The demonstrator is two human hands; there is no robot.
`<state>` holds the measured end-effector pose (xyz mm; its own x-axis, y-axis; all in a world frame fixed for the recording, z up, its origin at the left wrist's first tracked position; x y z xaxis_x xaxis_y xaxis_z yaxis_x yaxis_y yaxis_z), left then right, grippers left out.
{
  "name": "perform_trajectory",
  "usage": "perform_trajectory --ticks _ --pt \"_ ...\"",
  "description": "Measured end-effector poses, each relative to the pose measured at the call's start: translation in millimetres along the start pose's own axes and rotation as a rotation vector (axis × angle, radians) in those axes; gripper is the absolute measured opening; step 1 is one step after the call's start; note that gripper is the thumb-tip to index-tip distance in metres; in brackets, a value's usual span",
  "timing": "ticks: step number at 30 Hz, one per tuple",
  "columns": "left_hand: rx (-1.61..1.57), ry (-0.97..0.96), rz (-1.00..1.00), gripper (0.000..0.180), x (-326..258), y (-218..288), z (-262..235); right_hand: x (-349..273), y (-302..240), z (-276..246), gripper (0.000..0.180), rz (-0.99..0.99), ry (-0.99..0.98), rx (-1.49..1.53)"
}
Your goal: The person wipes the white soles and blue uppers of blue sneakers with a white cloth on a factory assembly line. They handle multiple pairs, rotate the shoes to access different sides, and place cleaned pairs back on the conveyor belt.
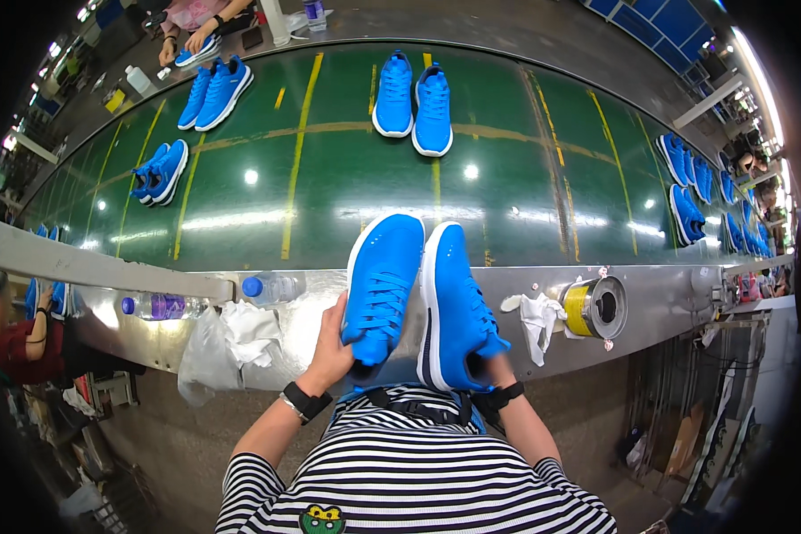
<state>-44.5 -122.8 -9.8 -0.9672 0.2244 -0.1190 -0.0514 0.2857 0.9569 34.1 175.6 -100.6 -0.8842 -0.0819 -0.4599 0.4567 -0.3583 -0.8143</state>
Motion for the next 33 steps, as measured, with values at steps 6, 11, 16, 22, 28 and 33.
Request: perform_trajectory --ticks 6,11,16,22,28,33 --pt "0.631 0.188 0.105 0.096 -3 33 3 -21 -75 73 0.081 -0.455 0.349 -0.741" --pt "0.739 0.005 0.017 0.094 4 1 25 -9 -62 90 0.098 -0.365 0.355 -1.349" --pt "0.416 -0.090 -0.216 0.061 32 -35 -1 10 -57 51 0.087 -0.276 0.293 -0.752" --pt "0.013 -0.207 -0.327 0.060 41 -70 -4 44 -47 32 0.066 -0.086 0.047 -0.570" --pt "-0.032 -0.276 -0.331 0.065 47 -64 -10 49 -41 22 0.055 0.044 0.028 -0.306" --pt "-0.079 -0.310 -0.500 0.068 43 -35 -22 35 -49 24 0.055 0.158 0.043 -0.067"
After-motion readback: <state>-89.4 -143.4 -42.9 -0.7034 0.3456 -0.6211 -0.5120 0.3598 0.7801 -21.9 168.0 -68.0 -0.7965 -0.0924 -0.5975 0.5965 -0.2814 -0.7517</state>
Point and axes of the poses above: each hand's wrist, its own x-axis towards the middle knuckle, its own z-axis out of the palm, y = z × x, the point moved 3 cm from there along x, towards the middle knuckle, and after that the axes turned 1 degree about -z, right-handed, at the moved point
